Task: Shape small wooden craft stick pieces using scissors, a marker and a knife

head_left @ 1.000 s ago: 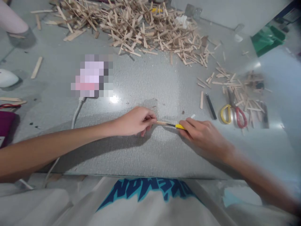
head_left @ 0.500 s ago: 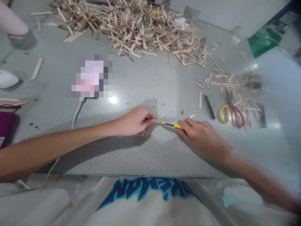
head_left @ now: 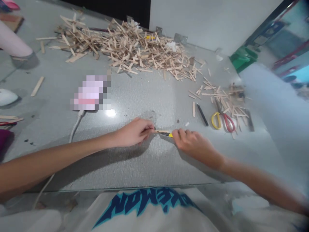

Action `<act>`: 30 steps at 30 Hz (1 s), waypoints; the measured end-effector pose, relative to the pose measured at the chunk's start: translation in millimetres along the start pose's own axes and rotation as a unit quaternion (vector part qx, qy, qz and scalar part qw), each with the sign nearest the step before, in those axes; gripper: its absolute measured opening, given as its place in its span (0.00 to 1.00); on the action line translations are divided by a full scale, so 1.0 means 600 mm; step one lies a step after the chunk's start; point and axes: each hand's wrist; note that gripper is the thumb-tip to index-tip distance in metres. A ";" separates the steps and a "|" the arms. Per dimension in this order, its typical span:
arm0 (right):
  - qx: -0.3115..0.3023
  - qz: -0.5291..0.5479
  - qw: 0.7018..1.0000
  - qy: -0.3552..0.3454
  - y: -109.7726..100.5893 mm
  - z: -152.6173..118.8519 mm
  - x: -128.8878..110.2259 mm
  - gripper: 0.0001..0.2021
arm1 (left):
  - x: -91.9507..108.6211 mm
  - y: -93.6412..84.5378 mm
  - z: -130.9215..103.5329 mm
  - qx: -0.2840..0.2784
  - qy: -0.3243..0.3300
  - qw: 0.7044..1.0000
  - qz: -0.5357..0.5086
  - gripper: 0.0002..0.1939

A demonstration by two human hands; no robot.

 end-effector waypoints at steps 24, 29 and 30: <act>-0.025 0.001 1.000 0.013 -0.013 0.015 -0.002 0.14 | -0.013 0.012 0.007 0.035 0.046 0.996 0.063 0.15; -0.036 0.023 0.999 -0.001 0.000 0.022 0.013 0.15 | -0.015 0.014 0.006 0.045 0.055 0.994 0.088 0.14; -0.041 0.036 0.999 -0.007 0.010 0.023 0.021 0.15 | -0.015 0.014 0.006 0.044 0.053 0.994 0.089 0.14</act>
Point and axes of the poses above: each hand's wrist, its own z-axis towards the middle knuckle, its own y-axis out of the palm, x = y × z, and after that the axes turned 2 degrees about x, right-handed
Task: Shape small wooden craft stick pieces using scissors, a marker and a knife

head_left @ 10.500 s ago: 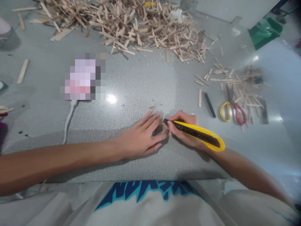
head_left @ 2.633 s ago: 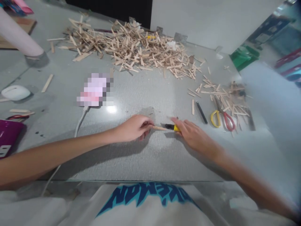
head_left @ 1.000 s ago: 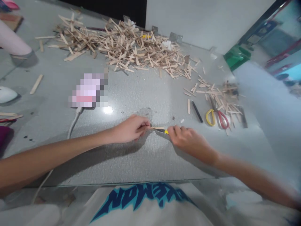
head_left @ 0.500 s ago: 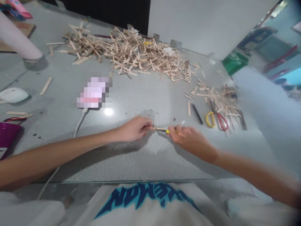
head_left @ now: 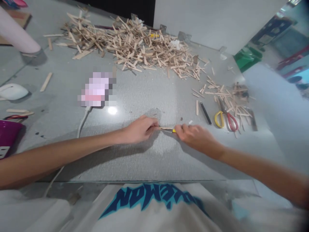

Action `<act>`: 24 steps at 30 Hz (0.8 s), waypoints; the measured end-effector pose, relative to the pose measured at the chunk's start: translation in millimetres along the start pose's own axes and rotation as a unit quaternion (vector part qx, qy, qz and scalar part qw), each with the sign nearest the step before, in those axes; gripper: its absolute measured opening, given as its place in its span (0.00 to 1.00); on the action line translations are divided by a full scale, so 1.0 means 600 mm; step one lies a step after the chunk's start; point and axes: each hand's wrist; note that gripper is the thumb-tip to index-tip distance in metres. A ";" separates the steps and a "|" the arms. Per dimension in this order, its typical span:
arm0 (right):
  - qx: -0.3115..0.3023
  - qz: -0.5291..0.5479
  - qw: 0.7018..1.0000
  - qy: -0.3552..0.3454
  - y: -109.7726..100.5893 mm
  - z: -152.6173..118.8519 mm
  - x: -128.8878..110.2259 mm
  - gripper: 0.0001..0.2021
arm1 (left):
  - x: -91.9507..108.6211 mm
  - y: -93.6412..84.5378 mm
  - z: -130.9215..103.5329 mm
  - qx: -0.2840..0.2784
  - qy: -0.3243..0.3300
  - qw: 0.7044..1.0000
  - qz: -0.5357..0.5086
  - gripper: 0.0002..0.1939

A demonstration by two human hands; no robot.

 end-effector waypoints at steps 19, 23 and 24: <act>-0.024 -0.006 1.000 0.008 -0.010 0.012 -0.009 0.14 | -0.007 0.008 -0.001 0.009 0.011 0.999 0.035 0.13; -0.006 -0.052 0.998 0.026 -0.036 0.009 -0.036 0.18 | -0.005 0.009 -0.006 0.006 0.006 0.999 0.045 0.14; -0.001 -0.052 0.998 0.018 -0.030 0.010 -0.034 0.18 | -0.004 0.009 -0.006 0.004 0.003 0.999 0.047 0.14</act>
Point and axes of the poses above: each hand's wrist, its own z-axis towards the middle knuckle, its own y-axis out of the palm, x = y × z, and after that the axes turned 2 degrees about x, right-handed
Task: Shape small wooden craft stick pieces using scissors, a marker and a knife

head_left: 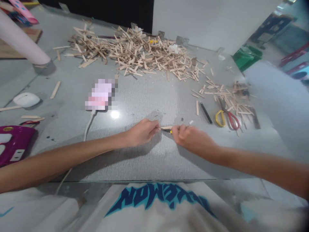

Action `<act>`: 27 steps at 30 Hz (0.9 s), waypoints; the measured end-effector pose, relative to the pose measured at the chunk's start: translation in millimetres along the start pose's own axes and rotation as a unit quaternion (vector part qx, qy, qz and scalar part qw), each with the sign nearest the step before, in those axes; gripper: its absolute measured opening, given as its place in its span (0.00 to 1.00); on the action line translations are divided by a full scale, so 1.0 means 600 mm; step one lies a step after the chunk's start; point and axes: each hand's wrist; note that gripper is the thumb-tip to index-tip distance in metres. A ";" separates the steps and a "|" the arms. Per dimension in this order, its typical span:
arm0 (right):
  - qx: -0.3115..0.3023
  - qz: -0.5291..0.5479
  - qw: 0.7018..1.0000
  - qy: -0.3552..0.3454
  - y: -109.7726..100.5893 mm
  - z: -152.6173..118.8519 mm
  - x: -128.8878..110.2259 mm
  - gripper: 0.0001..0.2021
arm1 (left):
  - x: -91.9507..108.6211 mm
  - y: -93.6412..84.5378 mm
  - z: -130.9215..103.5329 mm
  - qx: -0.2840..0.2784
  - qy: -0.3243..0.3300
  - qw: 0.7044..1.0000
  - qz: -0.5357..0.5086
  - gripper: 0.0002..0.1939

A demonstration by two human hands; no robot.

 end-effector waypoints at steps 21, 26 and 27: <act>0.010 0.026 0.999 -0.026 0.048 0.009 0.026 0.16 | 0.002 0.000 0.000 -0.006 -0.013 1.000 -0.010 0.12; -0.006 -0.020 0.999 0.024 -0.007 0.001 -0.015 0.18 | -0.002 0.004 -0.004 0.017 0.001 1.000 -0.019 0.12; -0.009 -0.022 0.999 0.027 -0.012 -0.001 -0.020 0.18 | -0.003 0.005 -0.006 0.021 0.001 1.000 -0.024 0.12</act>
Point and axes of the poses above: each hand's wrist, its own z-axis towards the middle knuckle, its own y-axis out of the palm, x = y × z, and after that the axes turned 2 degrees about x, right-handed
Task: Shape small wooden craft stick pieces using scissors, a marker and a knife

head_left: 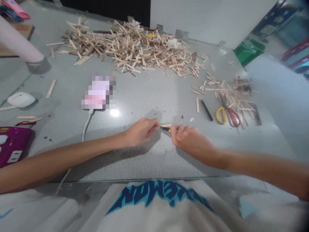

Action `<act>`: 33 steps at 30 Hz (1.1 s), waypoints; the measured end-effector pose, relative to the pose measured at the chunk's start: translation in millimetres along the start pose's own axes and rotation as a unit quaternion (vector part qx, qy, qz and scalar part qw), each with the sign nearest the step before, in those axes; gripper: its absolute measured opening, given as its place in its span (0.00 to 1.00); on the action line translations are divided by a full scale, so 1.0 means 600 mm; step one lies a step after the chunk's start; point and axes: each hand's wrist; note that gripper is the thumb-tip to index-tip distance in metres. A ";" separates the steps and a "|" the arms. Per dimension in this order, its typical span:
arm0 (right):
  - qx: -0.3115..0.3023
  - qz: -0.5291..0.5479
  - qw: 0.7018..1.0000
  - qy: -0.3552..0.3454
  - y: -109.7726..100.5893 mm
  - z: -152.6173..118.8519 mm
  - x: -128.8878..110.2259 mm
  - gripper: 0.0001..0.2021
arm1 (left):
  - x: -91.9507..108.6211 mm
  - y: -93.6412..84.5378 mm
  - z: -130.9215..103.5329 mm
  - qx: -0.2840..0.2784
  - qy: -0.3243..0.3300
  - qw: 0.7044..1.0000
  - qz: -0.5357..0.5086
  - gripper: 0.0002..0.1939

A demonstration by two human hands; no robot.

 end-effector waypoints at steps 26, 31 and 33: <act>-0.090 0.100 0.991 0.027 0.056 -0.022 0.054 0.15 | 0.007 -0.005 0.002 -0.036 0.028 0.999 -0.021 0.21; -0.077 0.102 0.991 0.025 0.052 -0.026 0.052 0.12 | -0.002 0.011 -0.002 0.015 0.025 0.999 -0.033 0.21; -0.065 0.106 0.992 0.036 0.038 -0.029 0.040 0.11 | -0.008 0.020 -0.004 0.037 0.032 0.998 -0.044 0.20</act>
Point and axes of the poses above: each hand's wrist, its own z-axis towards the middle knuckle, its own y-axis out of the palm, x = y × z, and after that the axes turned 2 degrees about x, right-handed
